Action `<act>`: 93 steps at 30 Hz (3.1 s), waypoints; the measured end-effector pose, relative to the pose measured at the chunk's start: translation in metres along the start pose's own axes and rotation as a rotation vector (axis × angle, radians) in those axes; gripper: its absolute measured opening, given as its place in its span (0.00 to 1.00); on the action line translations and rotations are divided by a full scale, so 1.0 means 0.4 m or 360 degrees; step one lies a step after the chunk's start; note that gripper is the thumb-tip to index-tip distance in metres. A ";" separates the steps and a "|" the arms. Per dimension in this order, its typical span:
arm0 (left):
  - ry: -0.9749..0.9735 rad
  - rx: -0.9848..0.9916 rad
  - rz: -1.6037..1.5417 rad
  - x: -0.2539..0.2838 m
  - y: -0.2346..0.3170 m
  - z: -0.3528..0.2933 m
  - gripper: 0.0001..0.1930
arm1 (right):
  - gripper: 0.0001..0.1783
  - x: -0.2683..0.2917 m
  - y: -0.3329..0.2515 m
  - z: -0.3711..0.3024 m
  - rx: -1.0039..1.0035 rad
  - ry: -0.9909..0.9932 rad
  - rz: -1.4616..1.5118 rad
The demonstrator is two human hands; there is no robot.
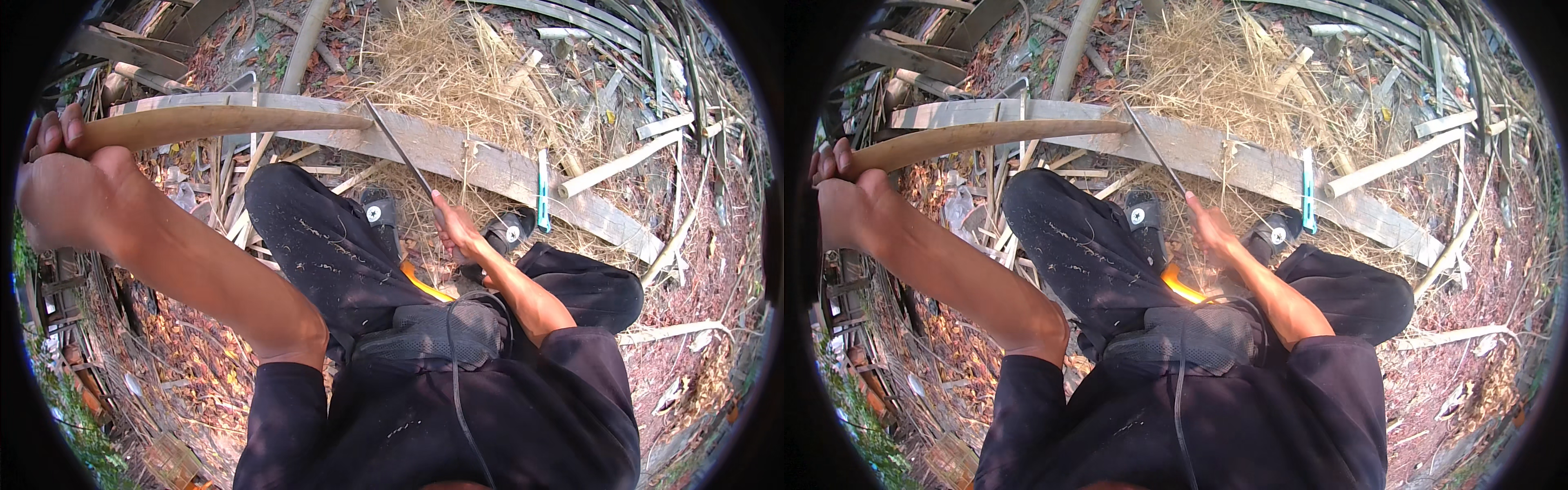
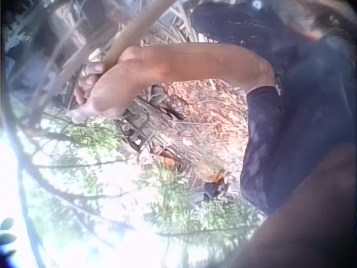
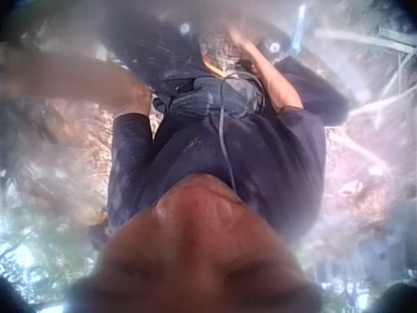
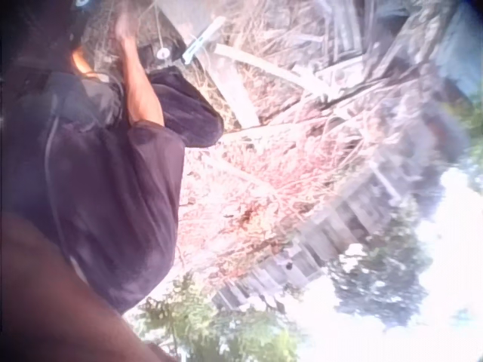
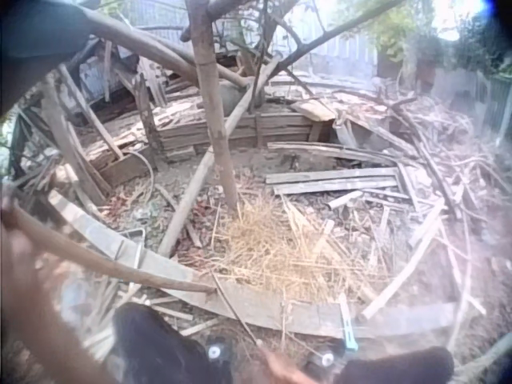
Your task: The person sits on the ground and uses a long metal file to shape a piece of light-colored wood. They hold the wood with their left hand and file it with their right hand, creating wood shavings. Later, they switch to a small blue-handled tool to continue shaping the wood.
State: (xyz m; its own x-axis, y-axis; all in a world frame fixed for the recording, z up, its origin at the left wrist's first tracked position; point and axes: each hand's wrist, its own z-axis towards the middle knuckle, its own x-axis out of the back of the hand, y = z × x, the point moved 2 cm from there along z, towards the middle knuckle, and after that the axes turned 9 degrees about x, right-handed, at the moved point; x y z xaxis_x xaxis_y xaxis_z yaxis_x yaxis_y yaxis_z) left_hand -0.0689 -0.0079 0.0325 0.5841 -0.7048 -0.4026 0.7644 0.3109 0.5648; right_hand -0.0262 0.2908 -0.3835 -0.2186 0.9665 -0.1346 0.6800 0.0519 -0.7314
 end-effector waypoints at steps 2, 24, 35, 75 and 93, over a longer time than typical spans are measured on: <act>0.0184 -0.0032 0.0075 -0.016 0.010 -0.019 0.09 | 0.37 -0.013 -0.029 -0.006 0.0228 0.0079 -0.0059; 0.0257 0.0087 0.0137 0.127 0.013 -0.017 0.20 | 0.36 -0.051 -0.090 -0.021 0.1055 -0.0021 -0.0300; 0.0638 0.0020 0.0307 0.085 0.031 -0.049 0.22 | 0.38 0.008 0.032 0.038 0.0386 0.0038 -0.0274; 0.0574 0.0111 0.0103 0.084 0.074 -0.110 0.14 | 0.38 0.015 0.013 0.027 0.0555 0.0121 -0.0599; 0.0559 0.0055 0.0067 0.115 0.078 -0.117 0.13 | 0.37 -0.048 -0.080 -0.036 0.0664 -0.0011 -0.0209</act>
State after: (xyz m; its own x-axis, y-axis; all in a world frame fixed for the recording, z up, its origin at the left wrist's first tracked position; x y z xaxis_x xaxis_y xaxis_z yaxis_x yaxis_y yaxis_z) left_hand -0.0053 -0.0009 -0.0024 0.6776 -0.4280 -0.5980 0.7315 0.3088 0.6079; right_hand -0.0335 0.2741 -0.3480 -0.2900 0.9567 -0.0256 0.3054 0.0672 -0.9498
